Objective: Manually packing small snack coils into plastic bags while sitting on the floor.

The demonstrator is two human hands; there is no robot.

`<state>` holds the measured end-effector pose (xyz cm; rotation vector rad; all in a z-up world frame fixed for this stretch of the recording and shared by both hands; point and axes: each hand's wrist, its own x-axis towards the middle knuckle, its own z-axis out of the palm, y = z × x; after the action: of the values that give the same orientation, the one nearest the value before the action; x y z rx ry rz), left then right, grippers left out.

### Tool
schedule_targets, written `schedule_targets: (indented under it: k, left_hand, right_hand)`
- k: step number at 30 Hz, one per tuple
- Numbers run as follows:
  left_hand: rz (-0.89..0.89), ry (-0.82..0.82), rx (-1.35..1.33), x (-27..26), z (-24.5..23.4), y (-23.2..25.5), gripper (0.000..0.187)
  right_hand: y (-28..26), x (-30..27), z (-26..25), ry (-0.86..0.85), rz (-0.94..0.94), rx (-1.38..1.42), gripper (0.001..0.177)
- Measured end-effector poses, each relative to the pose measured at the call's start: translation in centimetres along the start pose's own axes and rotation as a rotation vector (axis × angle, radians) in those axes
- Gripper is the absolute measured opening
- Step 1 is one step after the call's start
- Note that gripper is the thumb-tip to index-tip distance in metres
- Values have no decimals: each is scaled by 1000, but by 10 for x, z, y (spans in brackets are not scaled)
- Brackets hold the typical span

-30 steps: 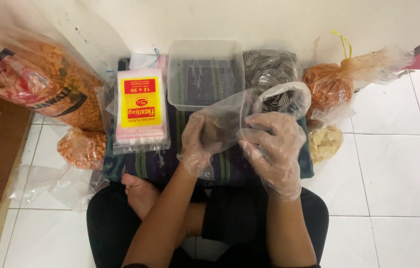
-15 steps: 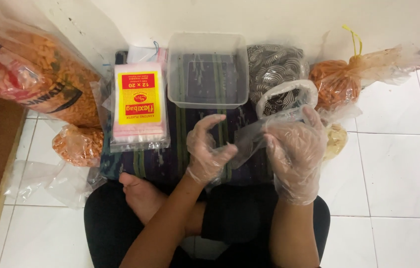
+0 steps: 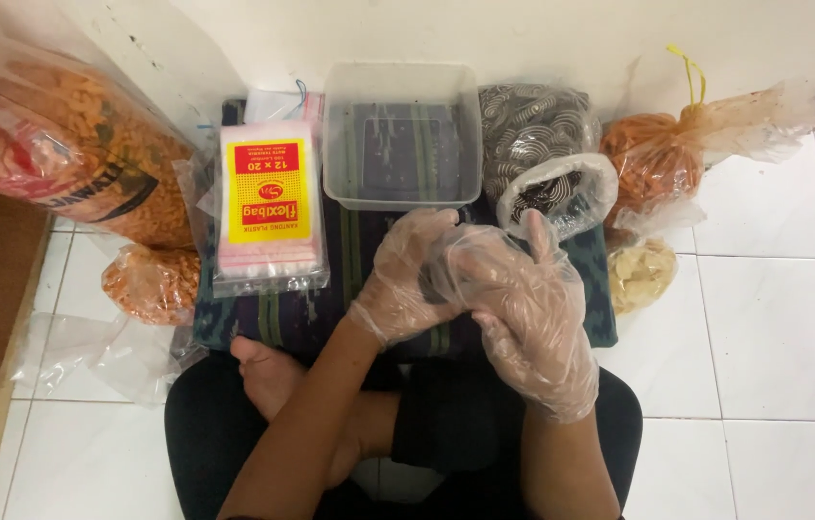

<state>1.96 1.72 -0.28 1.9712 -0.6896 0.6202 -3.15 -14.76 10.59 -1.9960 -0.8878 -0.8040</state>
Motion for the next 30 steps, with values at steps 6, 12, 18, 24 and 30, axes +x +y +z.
schedule_targets:
  k: [6,12,18,24,30]
  left_hand:
    - [-136,-114,0,-8,0,-6,80]
    - [-257,14,-92,1,-7,3,46]
    - [-296,2,-128,11,-1,2,38]
    - [-267,2,-153,12,-6,9,37]
    - [-266,-40,-174,-6,7,-11,51]
  right_hand:
    - [8,6,-8,-5,-31,-59,25]
    - [47,-20,-28,144,86,-114,19]
    - [84,-47,-17,136,575,-142,17]
    - [90,-43,7,174,604,-118,32]
    - [101,-48,18,180,530,-159,28]
